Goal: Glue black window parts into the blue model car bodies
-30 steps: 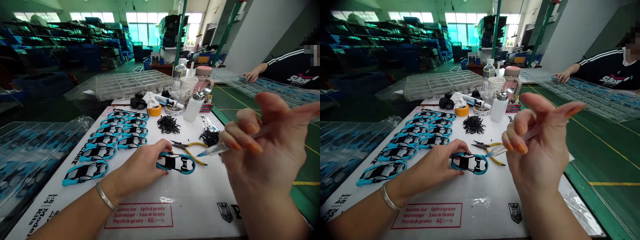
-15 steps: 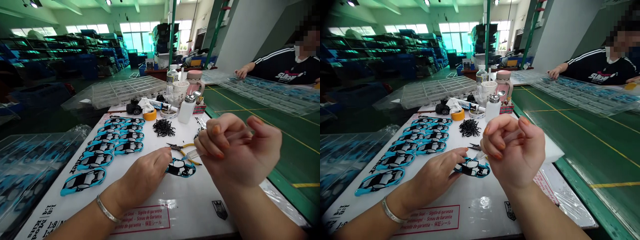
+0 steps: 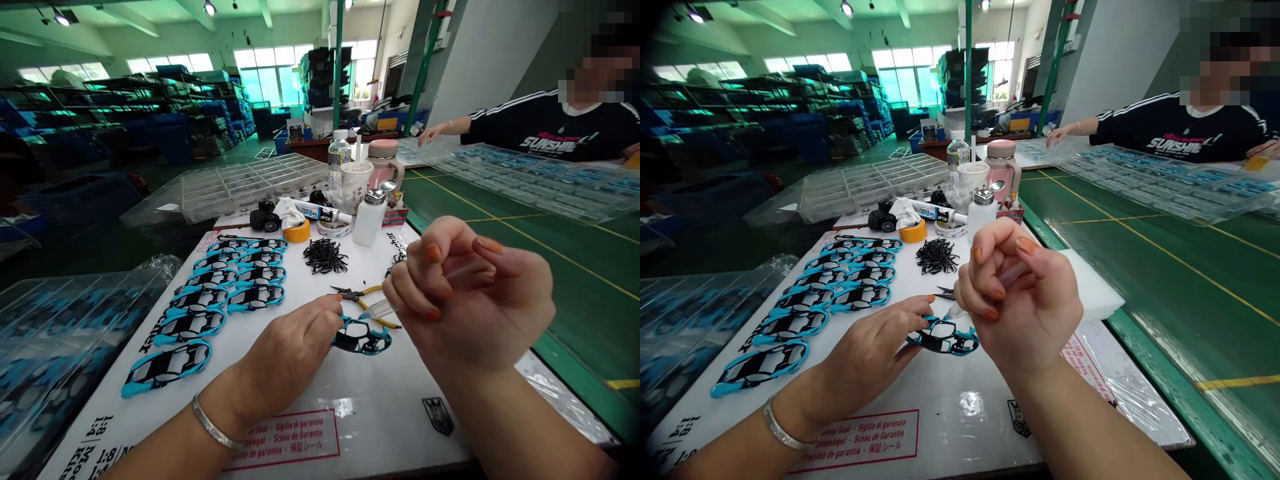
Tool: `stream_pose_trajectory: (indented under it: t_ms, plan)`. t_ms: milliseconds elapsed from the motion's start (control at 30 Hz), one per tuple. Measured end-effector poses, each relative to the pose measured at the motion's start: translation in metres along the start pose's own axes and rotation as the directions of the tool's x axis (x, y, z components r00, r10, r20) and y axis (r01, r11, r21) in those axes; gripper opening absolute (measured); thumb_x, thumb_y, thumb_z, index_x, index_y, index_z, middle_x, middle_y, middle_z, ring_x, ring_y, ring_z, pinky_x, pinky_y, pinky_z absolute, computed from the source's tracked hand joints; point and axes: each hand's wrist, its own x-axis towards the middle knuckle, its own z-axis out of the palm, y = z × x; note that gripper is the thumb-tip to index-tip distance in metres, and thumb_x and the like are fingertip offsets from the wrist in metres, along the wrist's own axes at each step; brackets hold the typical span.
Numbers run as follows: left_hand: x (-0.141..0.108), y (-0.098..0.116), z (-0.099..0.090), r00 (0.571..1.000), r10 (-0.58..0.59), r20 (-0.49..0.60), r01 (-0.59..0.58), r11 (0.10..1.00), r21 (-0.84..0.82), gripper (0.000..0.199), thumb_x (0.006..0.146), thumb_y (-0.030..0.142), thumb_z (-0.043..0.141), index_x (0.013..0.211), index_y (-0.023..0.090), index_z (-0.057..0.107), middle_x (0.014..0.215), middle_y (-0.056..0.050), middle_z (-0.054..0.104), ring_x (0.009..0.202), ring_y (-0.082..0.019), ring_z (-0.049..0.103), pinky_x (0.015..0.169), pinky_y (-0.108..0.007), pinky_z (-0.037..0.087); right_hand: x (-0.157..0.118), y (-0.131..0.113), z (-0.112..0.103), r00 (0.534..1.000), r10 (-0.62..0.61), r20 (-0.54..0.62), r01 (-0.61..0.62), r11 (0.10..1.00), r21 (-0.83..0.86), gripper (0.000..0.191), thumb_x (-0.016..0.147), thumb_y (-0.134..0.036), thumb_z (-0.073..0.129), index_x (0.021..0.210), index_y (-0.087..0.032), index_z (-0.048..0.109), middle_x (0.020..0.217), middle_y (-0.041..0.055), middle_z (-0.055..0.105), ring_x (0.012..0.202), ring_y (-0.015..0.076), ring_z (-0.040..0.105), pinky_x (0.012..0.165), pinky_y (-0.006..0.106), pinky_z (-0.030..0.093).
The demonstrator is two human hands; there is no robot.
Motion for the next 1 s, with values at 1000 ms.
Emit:
stream_pose_trajectory:
  t_ms: [1000]
  plan:
    - [-0.0021, 0.0005, -0.0011, 1.0, 0.005, 0.027, -0.004, 0.999, -0.037, 0.018, 0.09, 0.003, 0.048, 0.103, 0.016, 0.047, 0.117, -0.011, 0.062, 0.119, -0.02, 0.059, 0.099, -0.033, 0.053, -0.0013, 0.0019, -0.0005, 0.999, 0.019, 0.027, -0.02, 1.0, 0.014, 0.02, 0.078, -0.036, 0.05, 0.066, -0.02, 0.047, 0.048, -0.0064, 0.021, 0.034, 0.0071, 0.019, 0.034, 0.021, 0.019]
